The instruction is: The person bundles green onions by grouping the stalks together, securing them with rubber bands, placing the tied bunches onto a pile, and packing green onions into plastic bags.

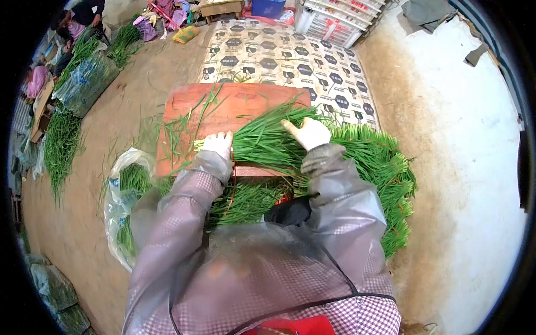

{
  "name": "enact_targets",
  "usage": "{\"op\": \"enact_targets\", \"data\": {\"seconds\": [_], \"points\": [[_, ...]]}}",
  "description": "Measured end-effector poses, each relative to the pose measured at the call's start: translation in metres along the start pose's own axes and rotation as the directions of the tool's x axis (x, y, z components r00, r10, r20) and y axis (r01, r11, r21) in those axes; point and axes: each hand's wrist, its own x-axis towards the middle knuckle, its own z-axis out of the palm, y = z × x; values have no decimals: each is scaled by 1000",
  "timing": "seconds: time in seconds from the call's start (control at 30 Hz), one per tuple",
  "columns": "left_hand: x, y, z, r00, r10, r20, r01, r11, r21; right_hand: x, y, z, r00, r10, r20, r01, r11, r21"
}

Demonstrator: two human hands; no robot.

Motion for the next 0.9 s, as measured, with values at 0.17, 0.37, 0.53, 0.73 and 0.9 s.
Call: {"op": "enact_targets", "data": {"seconds": [0.17, 0.37, 0.53, 0.73, 0.9], "points": [[0, 1, -4, 1000, 6, -24, -6, 1000, 7, 38, 18, 94, 987, -89, 133, 104, 989, -103], [5, -6, 11, 998, 15, -60, -15, 1000, 0, 134, 227, 99, 970, -231, -73, 164, 848, -504], [8, -1, 2, 999, -26, 27, 25, 1000, 11, 86, 153, -37, 887, 332, -322, 32, 650, 759], [8, -2, 5, 999, -40, 36, 38, 999, 33, 13, -24, 8, 771, -634, 53, 633, 757, -162], [7, 2, -2, 998, -49, 41, 47, 998, 40, 66, 1, 58, 917, -395, 46, 397, 904, -157]]}}
